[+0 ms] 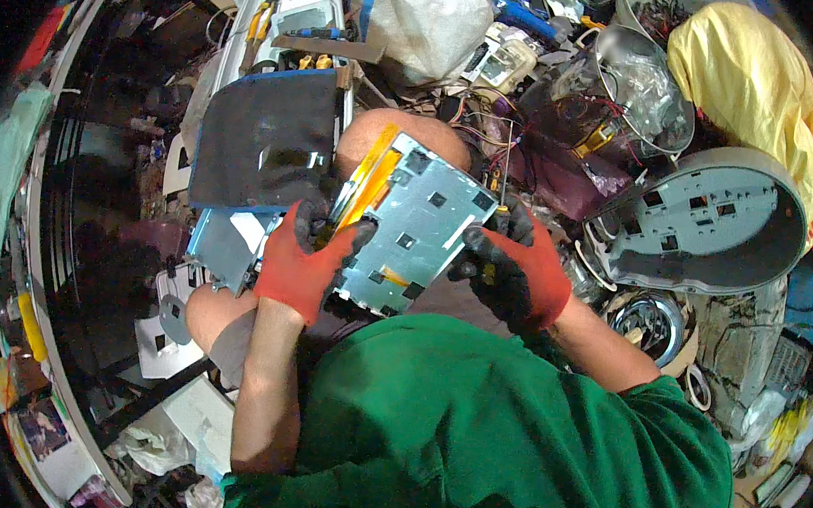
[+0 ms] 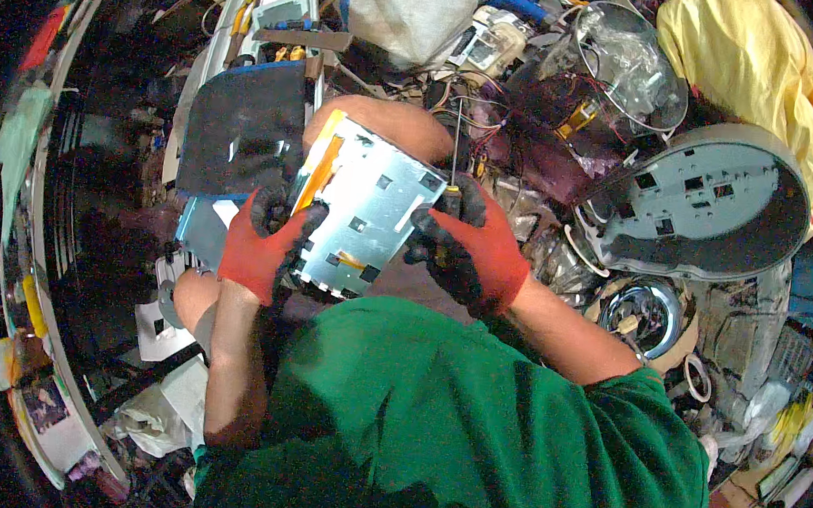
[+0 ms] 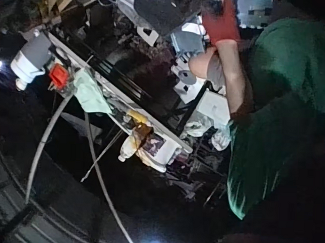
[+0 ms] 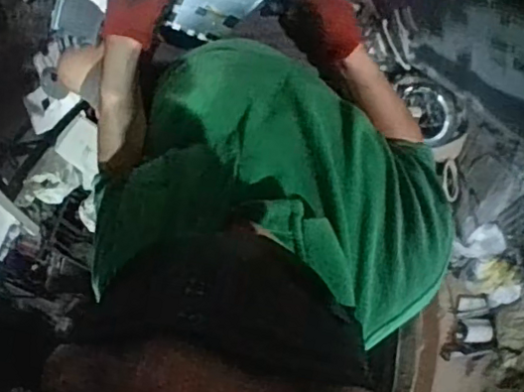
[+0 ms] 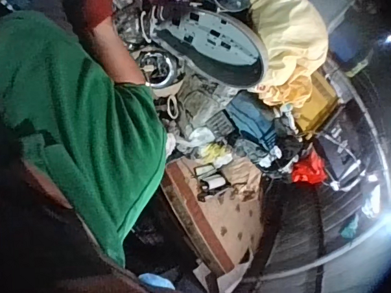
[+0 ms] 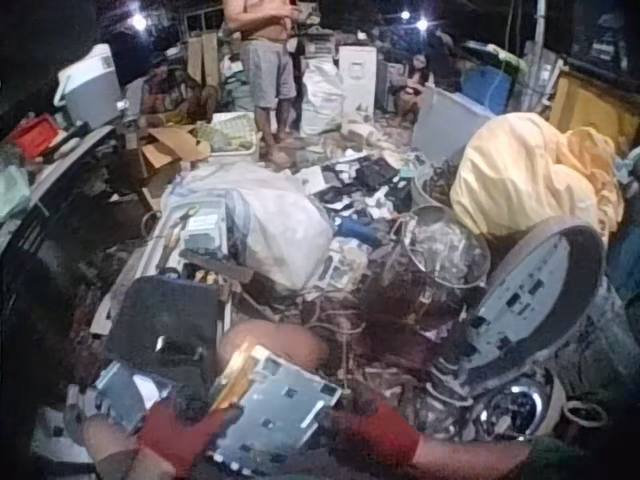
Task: The person disassembles an electronic device using a screwdriver and pliers, removing metal plates and internal components.
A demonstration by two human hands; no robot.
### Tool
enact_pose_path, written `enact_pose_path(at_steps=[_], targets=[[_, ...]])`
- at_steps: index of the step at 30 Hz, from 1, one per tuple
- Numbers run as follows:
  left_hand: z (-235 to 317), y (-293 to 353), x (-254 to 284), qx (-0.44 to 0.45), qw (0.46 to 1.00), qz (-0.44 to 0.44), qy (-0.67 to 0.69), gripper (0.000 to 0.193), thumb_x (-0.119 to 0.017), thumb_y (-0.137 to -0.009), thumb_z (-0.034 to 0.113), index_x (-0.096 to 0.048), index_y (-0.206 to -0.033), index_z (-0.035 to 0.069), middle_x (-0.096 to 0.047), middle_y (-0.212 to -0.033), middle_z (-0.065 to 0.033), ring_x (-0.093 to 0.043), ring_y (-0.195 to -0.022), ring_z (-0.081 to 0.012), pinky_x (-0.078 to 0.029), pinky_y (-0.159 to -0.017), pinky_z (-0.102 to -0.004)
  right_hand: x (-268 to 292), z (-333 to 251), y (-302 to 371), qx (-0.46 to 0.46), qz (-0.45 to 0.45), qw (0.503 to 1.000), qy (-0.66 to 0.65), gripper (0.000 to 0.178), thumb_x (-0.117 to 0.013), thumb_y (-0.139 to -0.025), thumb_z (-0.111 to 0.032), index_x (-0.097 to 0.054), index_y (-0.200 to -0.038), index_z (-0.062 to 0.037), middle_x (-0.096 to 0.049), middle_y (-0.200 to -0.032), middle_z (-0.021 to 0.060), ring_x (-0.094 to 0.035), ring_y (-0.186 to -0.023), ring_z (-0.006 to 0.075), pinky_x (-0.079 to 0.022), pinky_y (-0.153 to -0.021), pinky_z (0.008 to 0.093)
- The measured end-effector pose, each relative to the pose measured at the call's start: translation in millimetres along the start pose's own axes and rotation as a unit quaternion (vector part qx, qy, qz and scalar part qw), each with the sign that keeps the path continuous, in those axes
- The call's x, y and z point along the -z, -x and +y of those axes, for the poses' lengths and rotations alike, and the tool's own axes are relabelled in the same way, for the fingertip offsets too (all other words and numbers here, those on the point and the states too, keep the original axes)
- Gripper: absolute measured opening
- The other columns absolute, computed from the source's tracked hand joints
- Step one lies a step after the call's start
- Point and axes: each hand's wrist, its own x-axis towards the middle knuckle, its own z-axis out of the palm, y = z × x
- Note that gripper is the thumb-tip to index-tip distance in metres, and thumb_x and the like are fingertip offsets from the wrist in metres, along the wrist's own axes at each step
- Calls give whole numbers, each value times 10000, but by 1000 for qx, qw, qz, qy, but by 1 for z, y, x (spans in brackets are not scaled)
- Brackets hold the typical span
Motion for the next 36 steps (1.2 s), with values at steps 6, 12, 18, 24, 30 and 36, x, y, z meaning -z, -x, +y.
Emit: enact_pose_path(at_steps=[6,12,18,24,30,36], targets=[[19,4,-11,-55,957,70,-278,636,-765,-809,415,-583,-1213,-42,-703,-1025,-245,-683,-983,-386,-532,-837,-463,67,-2,19,142,85,879,447,565,-604,-967,-213,-410,-1473,-54,-632,-1202,125,-580,-1151,234,-446,-1015,354],[32,5,17,-111,940,13,-322,757,-764,-747,569,-573,-1248,34,-676,-1126,-247,-658,-1031,-416,-536,-872,-480,49,-20,19,175,-5,900,400,562,-633,-922,-107,-410,-1429,-11,-525,-1374,115,-491,-1267,190,-383,-1087,343],[39,11,6,-158,950,6,-270,692,-733,-789,548,-584,-1231,37,-689,-1082,-239,-651,-1028,-429,-522,-873,-487,16,-25,5,267,111,871,398,520,-739,-849,-278,-587,-1277,-23,-691,-1132,173,-659,-1055,264,-500,-954,388],[35,20,5,-159,949,44,-270,512,-712,-838,428,-615,-1142,27,-699,-1021,-233,-662,-981,-431,-532,-854,-492,6,-38,-14,190,57,857,476,483,-745,-816,-312,-636,-1203,-44,-710,-1103,181,-689,-1005,284,-522,-911,396],[45,36,14,-141,934,47,-324,658,-733,-814,438,-514,-1275,23,-694,-1001,-258,-669,-947,-446,-541,-822,-512,2,-34,-5,198,29,874,443,394,-740,-823,-296,-666,-1125,-54,-726,-1012,148,-689,-945,240,-530,-861,398],[34,38,6,-117,937,34,-329,829,-718,-810,422,-355,-1405,-25,-667,-970,-298,-649,-932,-460,-516,-836,-509,3,-27,10,183,36,883,430,333,-722,-858,-260,-661,-1118,-61,-721,-990,117,-657,-902,178,-523,-845,366]])
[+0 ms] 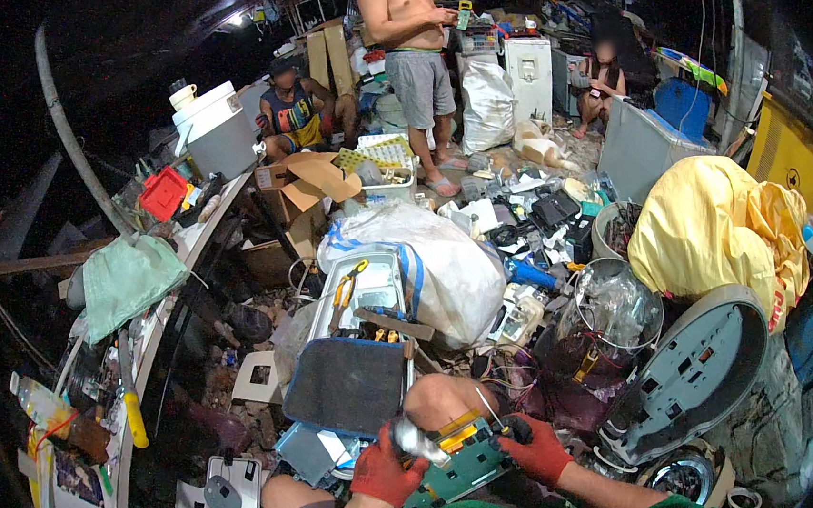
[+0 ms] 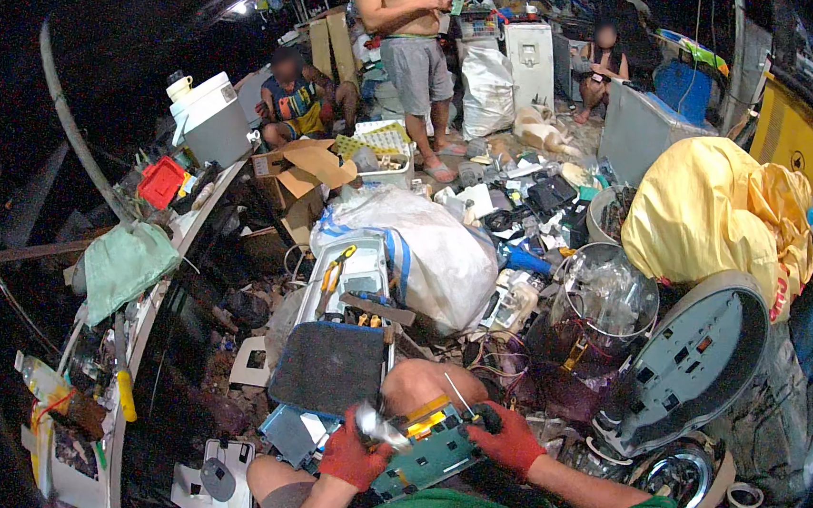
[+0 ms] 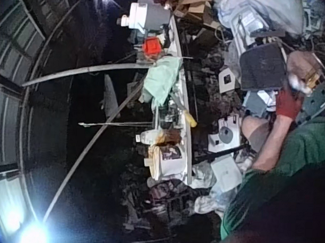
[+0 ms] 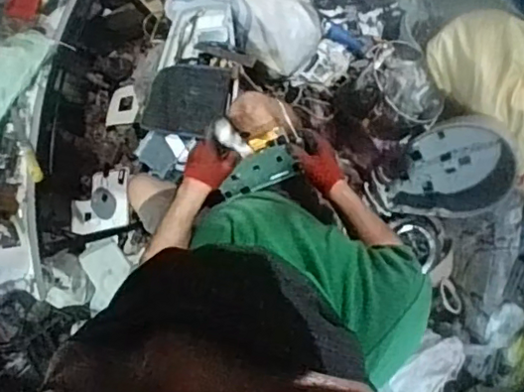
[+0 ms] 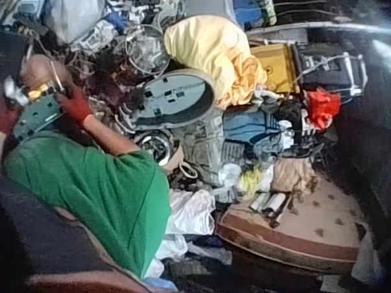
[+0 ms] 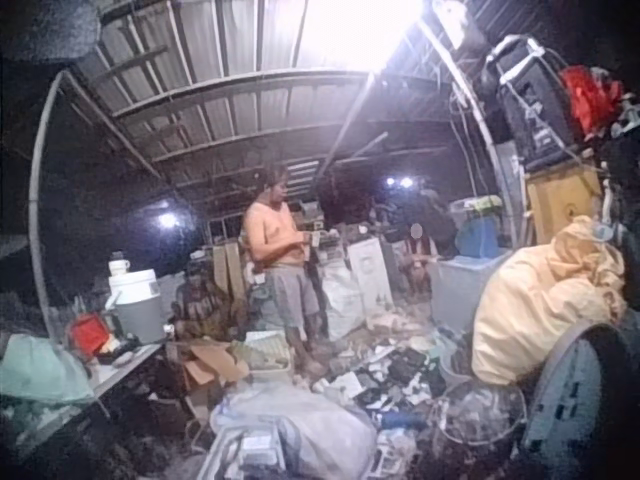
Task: The person disassembles an electronic device using a screwdriver and pliers, removing metal plates and internal components.
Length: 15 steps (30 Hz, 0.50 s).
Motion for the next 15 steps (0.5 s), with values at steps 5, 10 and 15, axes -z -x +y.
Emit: enact_pose_path(at_steps=[5,10,15], targets=[[-20,-15,-22,-28,999,-22,20,498,-689,-854,388,-600,-1257,109,-700,-1071,-208,-664,-998,-418,-531,-866,-476,-1,17,1,15,2,999,36,361,-714,-870,-253,-643,-1160,-50,-719,-1002,127,-663,-937,193,-519,-869,371],[-8,-17,-13,-80,995,-35,44,465,-670,-840,387,-629,-1183,76,-687,-1066,-214,-643,-1009,-424,-525,-864,-492,8,27,2,25,-39,999,-23,514,-692,-882,-255,-547,-1326,-40,-661,-1189,190,-636,-1108,288,-480,-983,411],[-13,-20,-18,-63,997,-27,29,421,-653,-847,362,-629,-1163,85,-683,-1082,-208,-651,-1002,-409,-523,-858,-487,18,31,13,124,-28,980,154,646,-662,-899,-220,-408,-1467,-47,-583,-1311,227,-567,-1217,355,-429,-1054,425]])
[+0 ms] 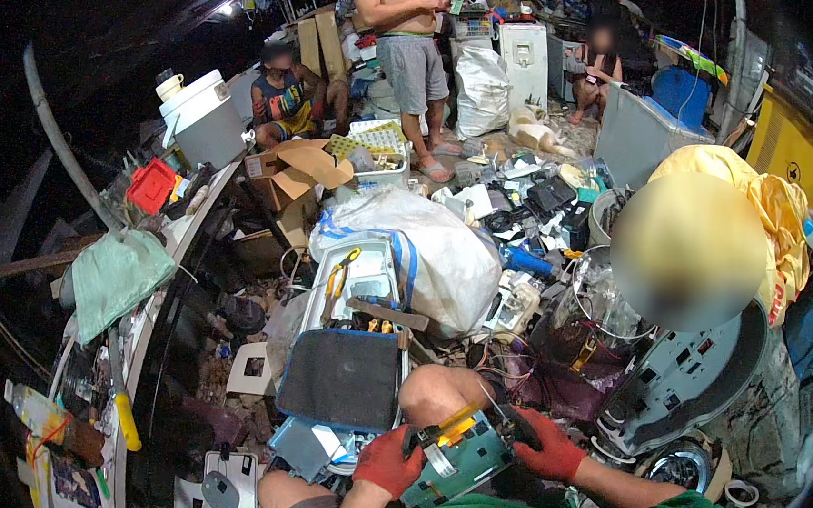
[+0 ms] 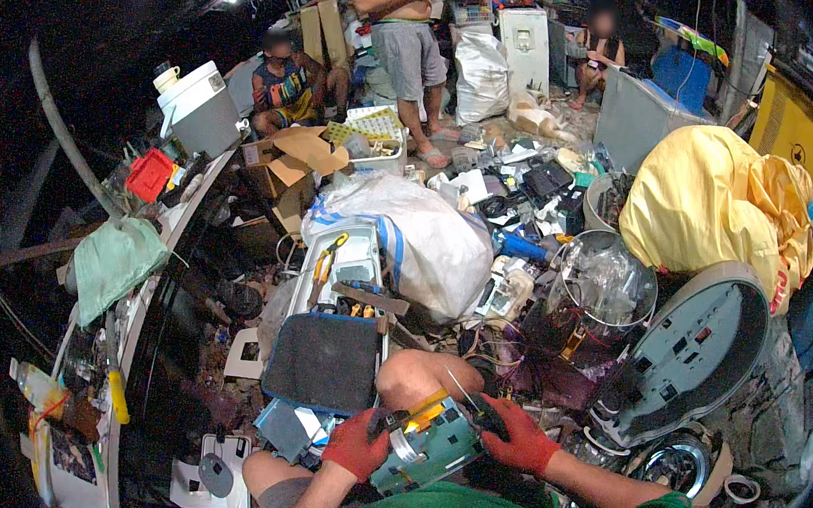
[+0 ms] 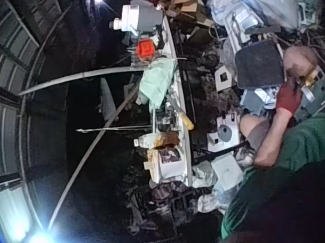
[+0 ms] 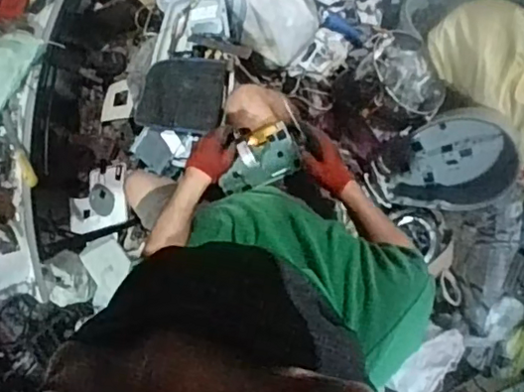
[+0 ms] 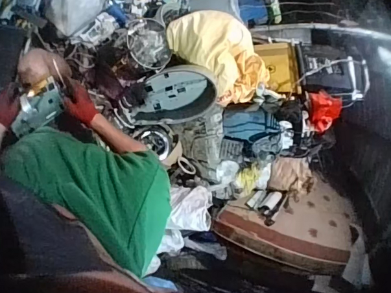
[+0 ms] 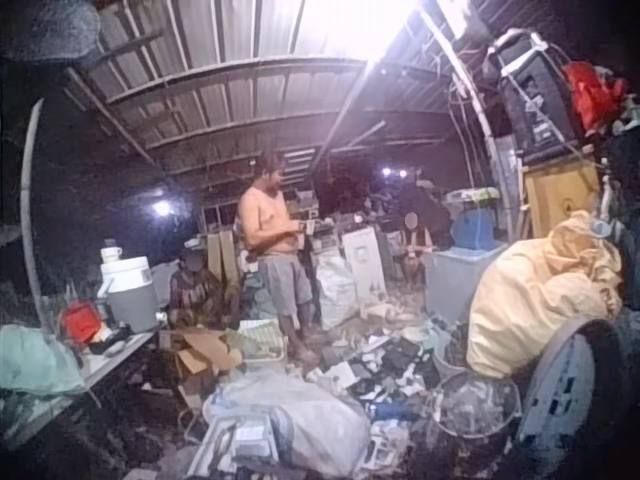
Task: The person disassembles an electronic device using a screwdriver and pliers, removing metal plates and internal components.
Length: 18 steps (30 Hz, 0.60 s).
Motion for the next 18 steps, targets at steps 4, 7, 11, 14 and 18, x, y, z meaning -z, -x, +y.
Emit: enact_pose_path(at_steps=[4,7,11,14,18], targets=[[13,-2,9,18,1000,-19,6,414,-665,-836,364,-630,-1132,77,-685,-1068,-210,-653,-1002,-407,-526,-854,-484,25,-15,-1,29,-71,997,-12,669,-641,-913,-251,-372,-1491,-48,-593,-1300,244,-578,-1215,377,-444,-1042,434],[10,-2,9,12,999,-37,18,415,-675,-826,363,-632,-1125,79,-687,-1056,-209,-653,-997,-408,-529,-842,-483,40,-35,-4,-6,-121,992,-25,660,-627,-924,-287,-378,-1485,-44,-593,-1299,259,-594,-1200,382,-459,-1026,440],[1,-7,1,23,999,-44,6,436,-685,-817,357,-629,-1133,62,-684,-1064,-213,-652,-1006,-404,-530,-850,-475,48,-30,-2,45,-134,990,13,660,-627,-919,-319,-395,-1471,-42,-592,-1288,267,-607,-1169,397,-475,-1004,454],[11,-5,7,20,999,-44,3,479,-684,-817,358,-616,-1179,52,-679,-1079,-223,-650,-1016,-406,-527,-866,-476,53,-39,-2,38,-150,987,53,654,-639,-901,-323,-421,-1456,-52,-591,-1277,257,-607,-1143,416,-481,-993,467],[0,-2,5,5,999,-10,-36,545,-652,-833,362,-583,-1285,63,-671,-1097,-243,-644,-1022,-425,-521,-880,-495,55,-43,0,55,-112,991,54,619,-645,-883,-304,-467,-1430,-76,-589,-1257,240,-604,-1115,432,-486,-981,481]])
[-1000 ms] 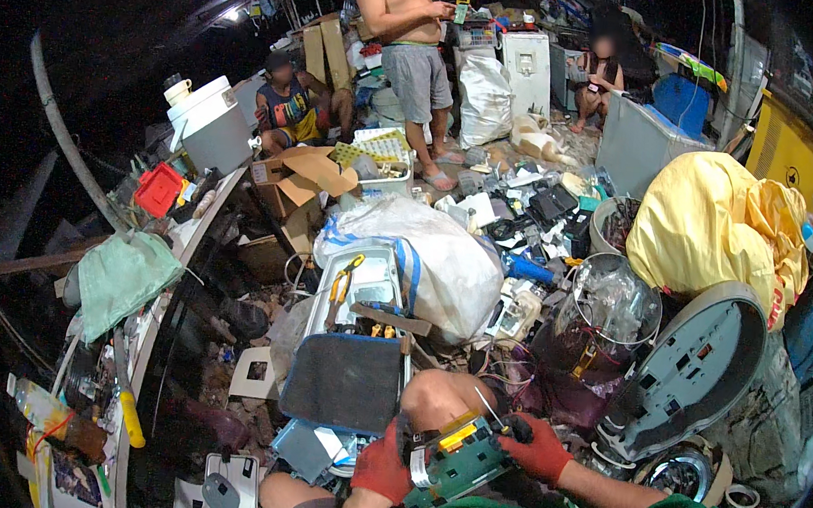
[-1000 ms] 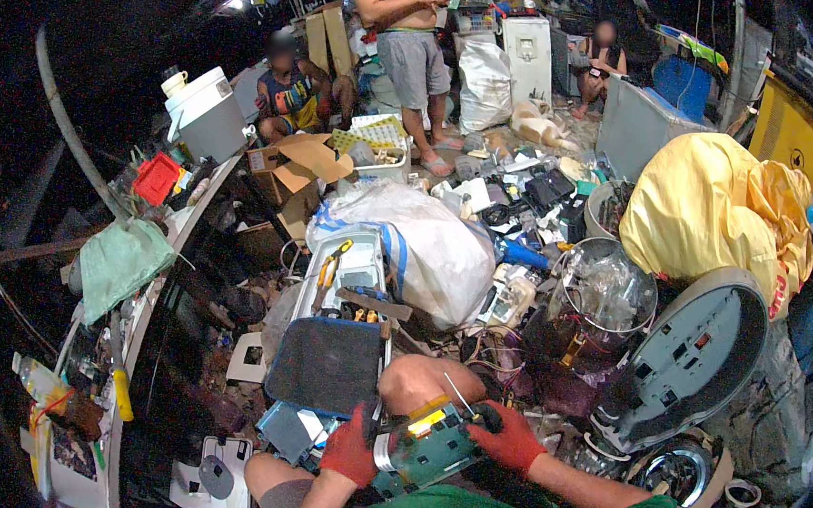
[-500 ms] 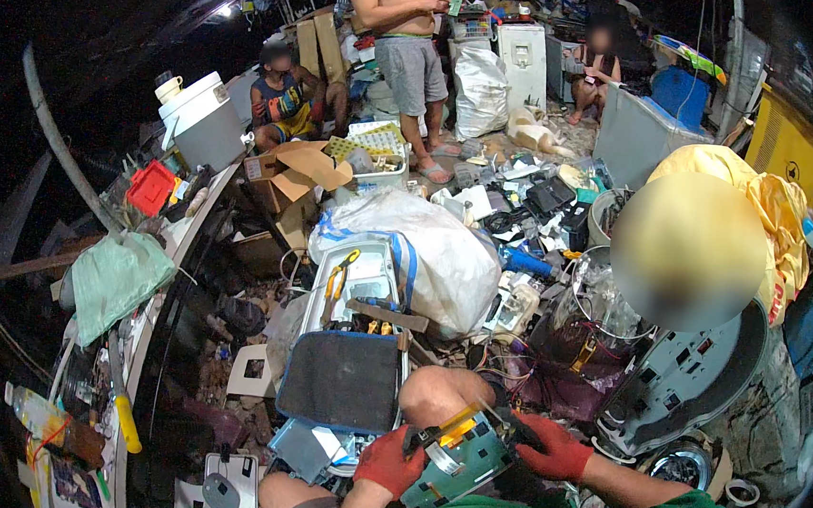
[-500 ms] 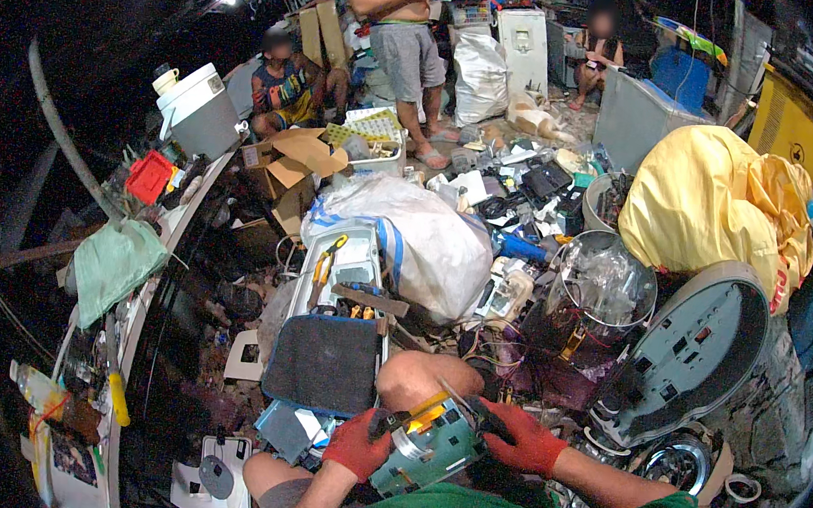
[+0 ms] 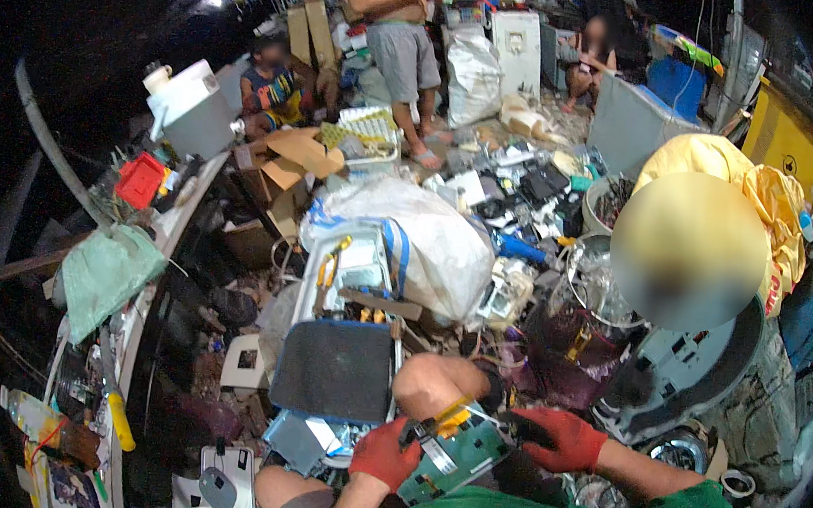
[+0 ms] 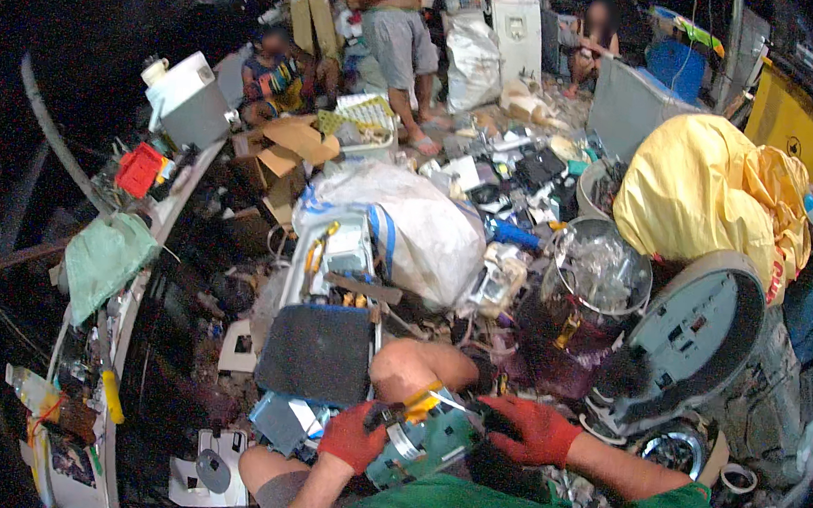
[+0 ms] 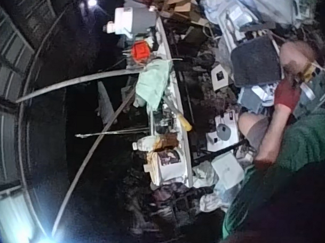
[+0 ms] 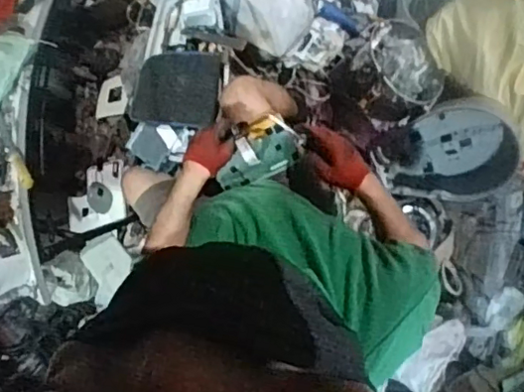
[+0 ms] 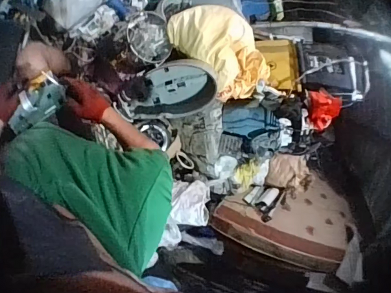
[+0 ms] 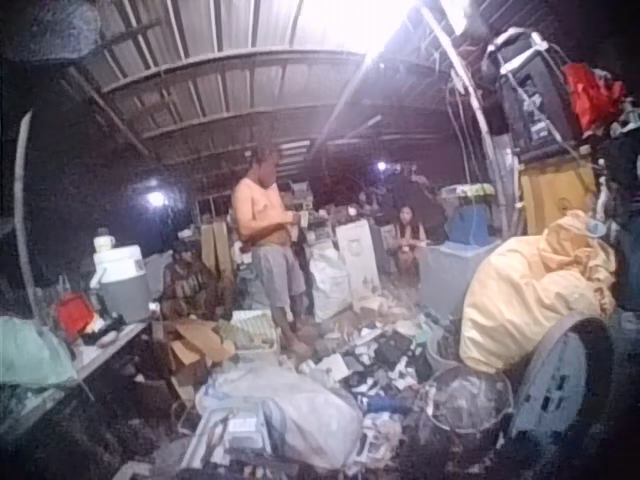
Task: The person disassembles an electronic device using a screwdriver and pliers, removing metal plates and internal components.
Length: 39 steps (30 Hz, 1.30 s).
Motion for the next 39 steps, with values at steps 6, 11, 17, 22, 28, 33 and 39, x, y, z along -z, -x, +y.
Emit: enact_pose_path(at_steps=[6,11,17,22,28,33,39], targets=[[0,-2,-15,15,999,-14,42,478,-645,-854,276,-597,-1272,50,-681,-1069,-245,-649,-1004,-427,-524,-873,-490,3,-1,12,4,30,998,48,590,-690,-811,-221,-553,-1374,-112,-627,-1082,236,-633,-910,434,-523,-778,490],[9,5,-13,5,995,29,100,339,-682,-831,210,-653,-1130,52,-700,-1006,-194,-680,-935,-379,-533,-805,-442,-11,-17,27,-48,31,997,61,567,-719,-784,-215,-586,-1327,-114,-631,-1081,204,-658,-905,398,-545,-747,461],[12,0,-11,8,993,29,112,320,-703,-806,207,-657,-1081,51,-702,-960,-170,-684,-881,-351,-531,-765,-423,-28,-16,21,-27,68,991,116,554,-731,-756,-173,-601,-1292,-121,-624,-1088,172,-663,-867,383,-554,-708,446],[14,2,-14,3,994,55,90,288,-705,-808,204,-659,-1048,52,-696,-939,-159,-680,-865,-346,-526,-751,-417,-31,-18,16,-28,74,992,103,559,-737,-740,-161,-604,-1280,-109,-623,-1072,170,-662,-848,384,-556,-700,436],[26,3,-9,35,996,31,71,293,-740,-768,193,-655,-1013,58,-691,-929,-146,-672,-864,-341,-522,-750,-421,-37,-18,20,-62,105,992,44,516,-737,-741,-154,-616,-1238,-84,-622,-1074,176,-669,-856,391,-557,-704,450],[34,10,-7,15,998,45,30,307,-763,-730,171,-645,-991,60,-682,-900,-134,-667,-837,-331,-519,-740,-416,-28,-35,19,-53,78,993,70,506,-730,-735,-142,-615,-1222,-71,-622,-1036,185,-668,-823,395,-555,-694,457],[32,15,-11,-48,993,110,12,311,-727,-723,115,-643,-1014,49,-677,-894,-142,-662,-815,-346,-517,-724,-422,0,-57,5,-50,14,990,134,501,-710,-711,-111,-617,-1202,-69,-603,-965,172,-652,-745,387,-537,-633,473]])
